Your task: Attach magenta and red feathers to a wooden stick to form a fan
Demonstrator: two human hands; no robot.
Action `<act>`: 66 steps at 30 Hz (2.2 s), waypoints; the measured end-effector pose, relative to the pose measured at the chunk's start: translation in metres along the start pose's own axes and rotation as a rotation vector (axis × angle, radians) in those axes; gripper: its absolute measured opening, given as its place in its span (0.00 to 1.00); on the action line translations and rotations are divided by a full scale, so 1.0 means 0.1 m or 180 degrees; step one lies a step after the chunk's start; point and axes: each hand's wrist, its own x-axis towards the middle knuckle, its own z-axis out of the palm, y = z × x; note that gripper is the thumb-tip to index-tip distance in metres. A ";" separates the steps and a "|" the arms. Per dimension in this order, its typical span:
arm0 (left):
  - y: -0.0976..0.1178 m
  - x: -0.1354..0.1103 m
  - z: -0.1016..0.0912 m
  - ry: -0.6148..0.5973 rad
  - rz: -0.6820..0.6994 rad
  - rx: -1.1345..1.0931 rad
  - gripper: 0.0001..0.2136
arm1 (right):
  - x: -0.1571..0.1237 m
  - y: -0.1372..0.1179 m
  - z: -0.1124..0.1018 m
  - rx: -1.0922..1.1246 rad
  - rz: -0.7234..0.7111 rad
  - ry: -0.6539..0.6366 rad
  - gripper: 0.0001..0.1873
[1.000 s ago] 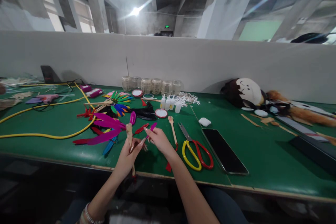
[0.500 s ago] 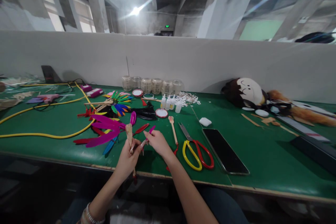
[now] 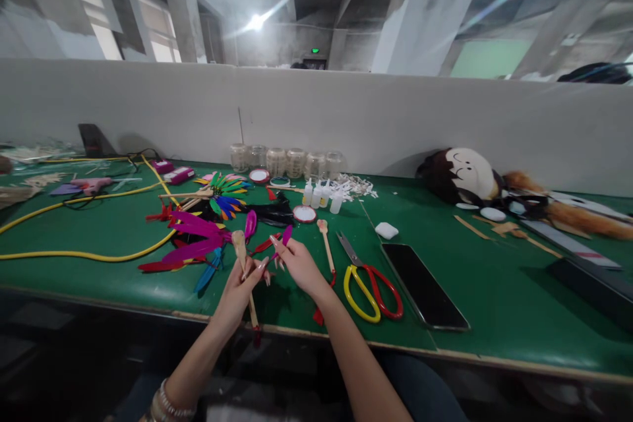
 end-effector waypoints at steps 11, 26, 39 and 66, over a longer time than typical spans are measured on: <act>-0.06 -0.01 -0.01 -0.0128 0.0073 0.0126 0.14 | -0.05 -0.04 -0.06 -0.0399 0.0255 -0.0383 0.26; 0.02 -0.08 0.05 -0.0487 -0.0510 0.0269 0.16 | 0.00 -0.22 -0.77 0.0137 -0.0271 0.0782 0.18; 0.15 -0.03 0.01 -0.0376 -0.0658 -0.0336 0.15 | 0.11 -0.83 -1.02 -0.0139 -0.0895 0.1354 0.19; 0.04 -0.05 -0.04 -0.0362 -0.0250 -0.0015 0.12 | -0.31 -1.11 -0.25 -0.1412 -0.1421 0.0658 0.10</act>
